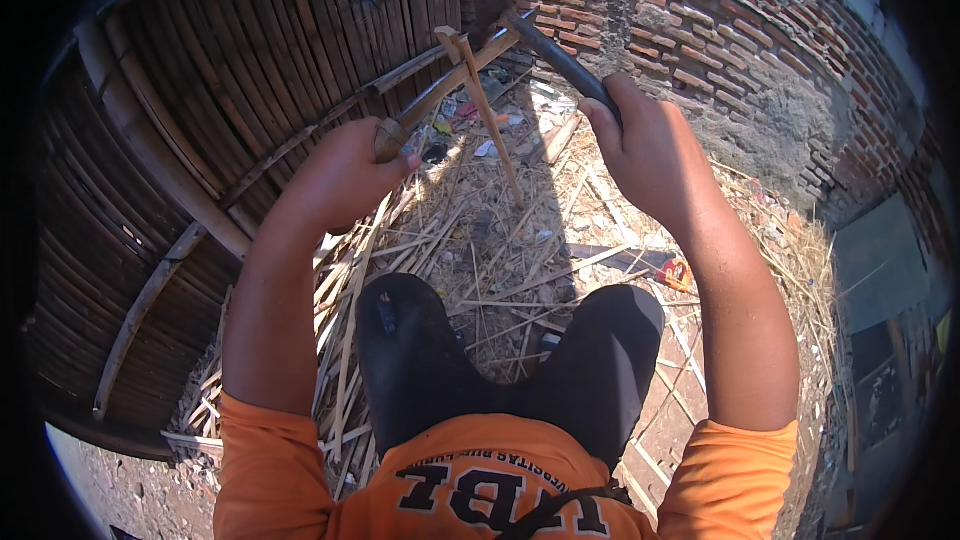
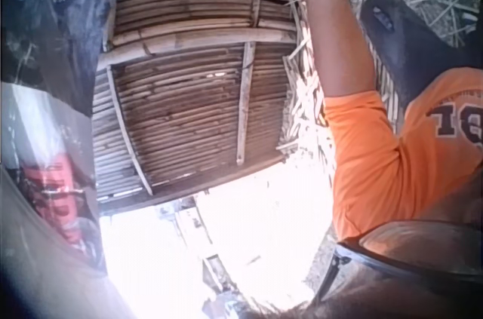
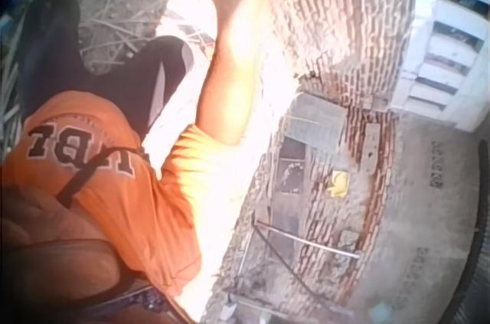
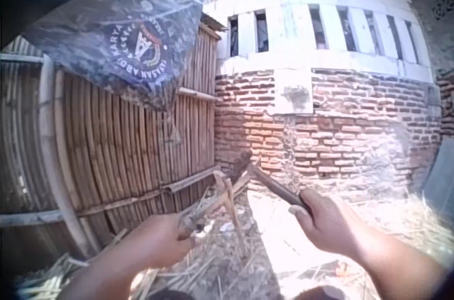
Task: The person uses a curved blade and a hammer to split a length of bamboo into thin strips, then shaves the surface of the strips by hand with a blade while sitting on the ground.
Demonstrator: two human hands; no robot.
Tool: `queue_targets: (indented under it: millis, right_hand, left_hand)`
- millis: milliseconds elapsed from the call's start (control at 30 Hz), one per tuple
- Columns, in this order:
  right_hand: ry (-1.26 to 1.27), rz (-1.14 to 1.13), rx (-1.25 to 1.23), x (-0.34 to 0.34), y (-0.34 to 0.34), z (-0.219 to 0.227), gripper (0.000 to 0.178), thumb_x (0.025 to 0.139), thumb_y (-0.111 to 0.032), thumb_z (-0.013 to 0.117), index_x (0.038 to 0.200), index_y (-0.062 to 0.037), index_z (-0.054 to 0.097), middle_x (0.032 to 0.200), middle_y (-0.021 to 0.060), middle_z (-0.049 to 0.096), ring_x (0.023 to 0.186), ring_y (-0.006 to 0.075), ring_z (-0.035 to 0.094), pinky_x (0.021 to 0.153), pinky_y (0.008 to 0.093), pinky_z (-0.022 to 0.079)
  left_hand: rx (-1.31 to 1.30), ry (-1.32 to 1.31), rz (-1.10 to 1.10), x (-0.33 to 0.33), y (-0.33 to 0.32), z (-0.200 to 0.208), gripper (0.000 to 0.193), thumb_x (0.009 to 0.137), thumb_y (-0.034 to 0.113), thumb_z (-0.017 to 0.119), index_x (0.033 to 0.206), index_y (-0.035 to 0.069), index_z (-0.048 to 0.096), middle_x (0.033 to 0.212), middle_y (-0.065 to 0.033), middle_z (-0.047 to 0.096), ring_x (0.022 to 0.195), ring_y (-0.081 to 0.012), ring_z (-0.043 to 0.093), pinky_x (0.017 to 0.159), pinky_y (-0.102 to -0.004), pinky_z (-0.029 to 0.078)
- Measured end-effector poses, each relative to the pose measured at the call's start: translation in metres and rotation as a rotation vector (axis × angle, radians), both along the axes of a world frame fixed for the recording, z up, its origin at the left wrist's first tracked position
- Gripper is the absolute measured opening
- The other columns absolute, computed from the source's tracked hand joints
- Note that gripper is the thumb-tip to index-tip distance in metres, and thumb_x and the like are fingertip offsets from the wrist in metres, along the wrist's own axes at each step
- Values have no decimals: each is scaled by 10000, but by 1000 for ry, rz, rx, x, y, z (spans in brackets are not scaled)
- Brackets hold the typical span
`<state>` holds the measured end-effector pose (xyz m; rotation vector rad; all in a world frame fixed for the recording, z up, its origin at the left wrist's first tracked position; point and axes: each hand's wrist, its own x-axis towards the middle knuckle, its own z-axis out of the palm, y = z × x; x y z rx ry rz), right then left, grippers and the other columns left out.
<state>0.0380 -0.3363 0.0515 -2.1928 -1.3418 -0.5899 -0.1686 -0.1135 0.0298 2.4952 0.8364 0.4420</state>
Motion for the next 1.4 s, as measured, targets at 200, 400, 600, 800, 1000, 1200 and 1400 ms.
queue_targets:
  millis: [200,400,600,800,1000,1200,1400]
  right_hand:
    - [57,112,286,10,-9,16,357,1058,-359,581,1116,-11,639,727,113,609,641,194,556,611,363,438]
    - [21,114,511,15,-6,17,423,1086,-443,498,1090,-31,597,720,113,619,643,214,600,608,370,457]
    - [193,-29,-100,28,2,-34,344,1027,-333,601,1063,4,658,790,259,670,761,425,678,697,490,497]
    - [200,72,301,29,-6,-13,420,1064,-430,550,1092,-22,646,738,108,620,674,197,576,643,354,452]
    - [88,101,343,9,6,-4,407,1074,-424,523,1096,-27,612,704,135,617,616,256,587,609,376,460]
    - [195,17,59,9,15,-26,348,1033,-339,590,1079,1,650,756,246,662,709,422,665,670,481,494]
    - [64,156,476,10,4,-7,347,1062,-342,587,1125,-4,627,688,154,604,595,232,548,576,351,436]
  left_hand:
    - [33,12,20,-1,-1,-4,397,931,368,756,1016,3,628,869,-143,666,801,-265,628,746,-436,489]
    - [30,4,12,5,-1,-6,387,930,361,752,1003,1,630,865,-150,666,804,-270,630,752,-443,489]
    - [1,0,57,10,6,-14,391,927,362,754,1021,3,634,858,-141,663,804,-269,629,754,-445,491]
    - [15,-6,47,9,7,-22,401,923,370,758,1018,2,630,864,-142,662,808,-270,634,753,-442,494]
    - [50,15,56,13,3,-20,406,919,375,762,1000,0,629,888,-163,669,822,-289,643,760,-444,496]
    - [80,24,21,12,1,-23,401,917,380,763,979,9,626,893,-173,666,844,-319,650,765,-449,497]
    - [68,17,44,12,3,-26,416,918,393,759,978,3,626,900,-181,665,848,-327,653,771,-455,498]
